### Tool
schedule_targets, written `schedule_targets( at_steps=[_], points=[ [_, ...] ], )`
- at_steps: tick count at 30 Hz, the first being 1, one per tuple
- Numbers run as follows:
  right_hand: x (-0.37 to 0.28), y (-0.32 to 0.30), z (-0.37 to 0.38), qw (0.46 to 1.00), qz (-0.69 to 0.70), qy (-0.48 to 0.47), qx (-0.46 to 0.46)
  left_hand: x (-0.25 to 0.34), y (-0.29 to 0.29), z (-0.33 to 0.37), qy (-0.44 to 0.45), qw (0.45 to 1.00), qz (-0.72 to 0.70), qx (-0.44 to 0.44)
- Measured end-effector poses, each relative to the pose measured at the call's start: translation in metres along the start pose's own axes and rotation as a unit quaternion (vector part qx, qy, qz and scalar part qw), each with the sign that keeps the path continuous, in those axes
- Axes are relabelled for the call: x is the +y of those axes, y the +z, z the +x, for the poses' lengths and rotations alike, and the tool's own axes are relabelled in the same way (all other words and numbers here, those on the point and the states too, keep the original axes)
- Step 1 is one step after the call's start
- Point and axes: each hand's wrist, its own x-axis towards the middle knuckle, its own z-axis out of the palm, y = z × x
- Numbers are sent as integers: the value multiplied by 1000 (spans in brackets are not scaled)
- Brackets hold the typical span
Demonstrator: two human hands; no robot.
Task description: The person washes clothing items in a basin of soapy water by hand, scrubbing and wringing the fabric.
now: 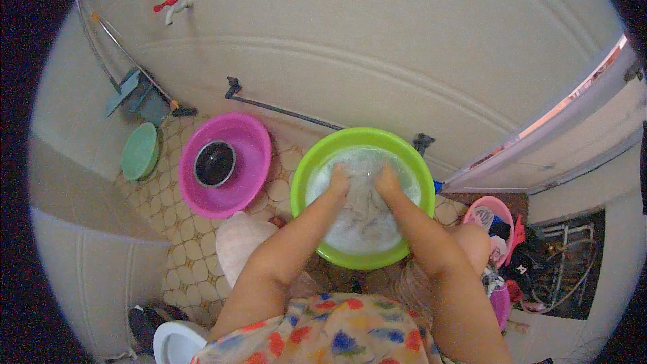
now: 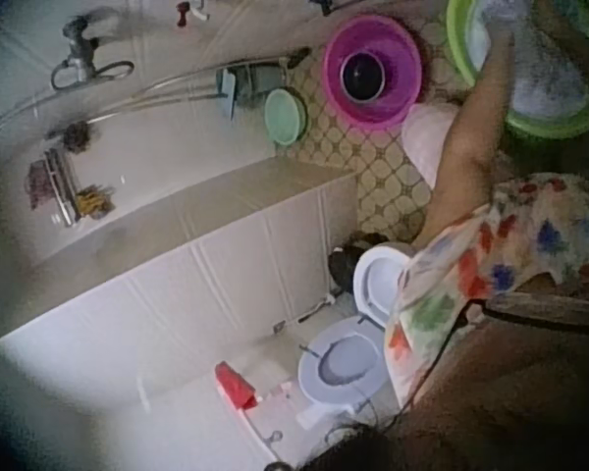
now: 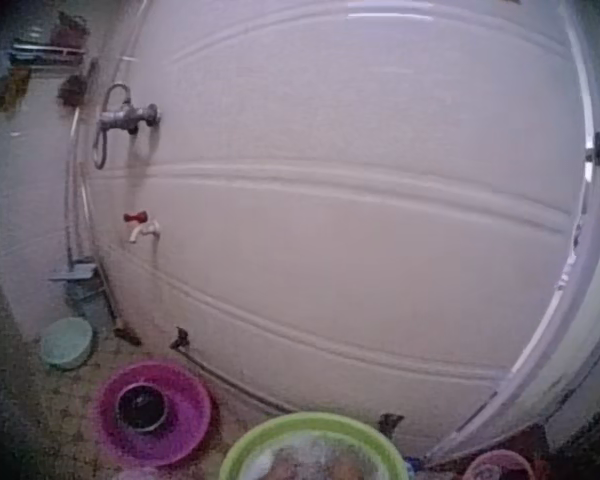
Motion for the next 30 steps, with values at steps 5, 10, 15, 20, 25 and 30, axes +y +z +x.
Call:
schedule_targets(
  at_steps=[5, 10, 15, 20, 25, 30],
  points=[
    [-20, -5, -10, 985, 166, -25, 47, 39, 72, -56, -32, 995, 83, 48],
    [-80, -13, -48, 970, 84, -228, 18, 16, 5, 4, -103, 990, -42, -83],
    [-100, -35, -53, 966, -136, -209, -70, 19, 25, -34, -139, 946, -164, -242],
    [-81, -47, -27, 972, -129, -196, 21, 35, 84, -74, -24, 999, -32, -18],
    [-82, -27, -35, 922, -219, -314, 55, 44, 56, -68, -44, 992, -22, -115],
    [-84, -42, -26, 964, -168, -206, 12, 26, 66, -64, -15, 993, -83, -77]
  ],
)
